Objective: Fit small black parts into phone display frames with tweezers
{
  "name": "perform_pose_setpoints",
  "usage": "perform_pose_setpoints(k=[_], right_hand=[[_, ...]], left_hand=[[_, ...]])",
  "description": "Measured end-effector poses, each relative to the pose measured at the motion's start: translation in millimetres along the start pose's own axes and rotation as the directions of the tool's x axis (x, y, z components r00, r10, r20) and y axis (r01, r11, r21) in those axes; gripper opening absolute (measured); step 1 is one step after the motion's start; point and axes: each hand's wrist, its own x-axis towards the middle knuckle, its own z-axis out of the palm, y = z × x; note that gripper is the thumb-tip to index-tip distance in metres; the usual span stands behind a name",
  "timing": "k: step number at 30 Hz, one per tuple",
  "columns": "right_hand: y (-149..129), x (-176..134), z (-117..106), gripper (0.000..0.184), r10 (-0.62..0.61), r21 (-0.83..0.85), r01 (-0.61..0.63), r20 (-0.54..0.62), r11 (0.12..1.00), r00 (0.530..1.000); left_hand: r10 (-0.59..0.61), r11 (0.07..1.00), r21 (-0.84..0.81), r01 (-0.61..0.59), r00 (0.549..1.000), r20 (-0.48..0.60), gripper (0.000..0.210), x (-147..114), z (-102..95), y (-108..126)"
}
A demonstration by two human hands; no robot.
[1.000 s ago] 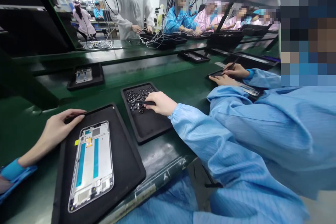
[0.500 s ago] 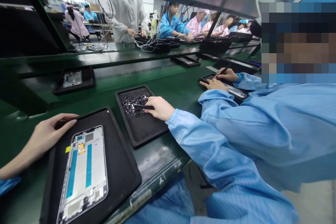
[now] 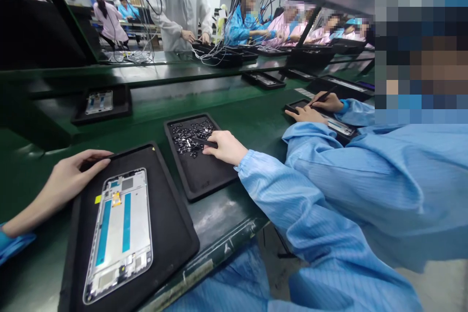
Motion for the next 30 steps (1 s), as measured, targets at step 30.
perform_pose_setpoints(k=[30], right_hand=[[-47.3, 21.4, 8.5, 0.017, -0.586, 0.090, 0.617, -0.233, 0.782, 0.776]], left_hand=[[0.238, 0.958, -0.146, -0.246, 0.969, -0.071, 0.034, -25.6, -5.1, 40.8]])
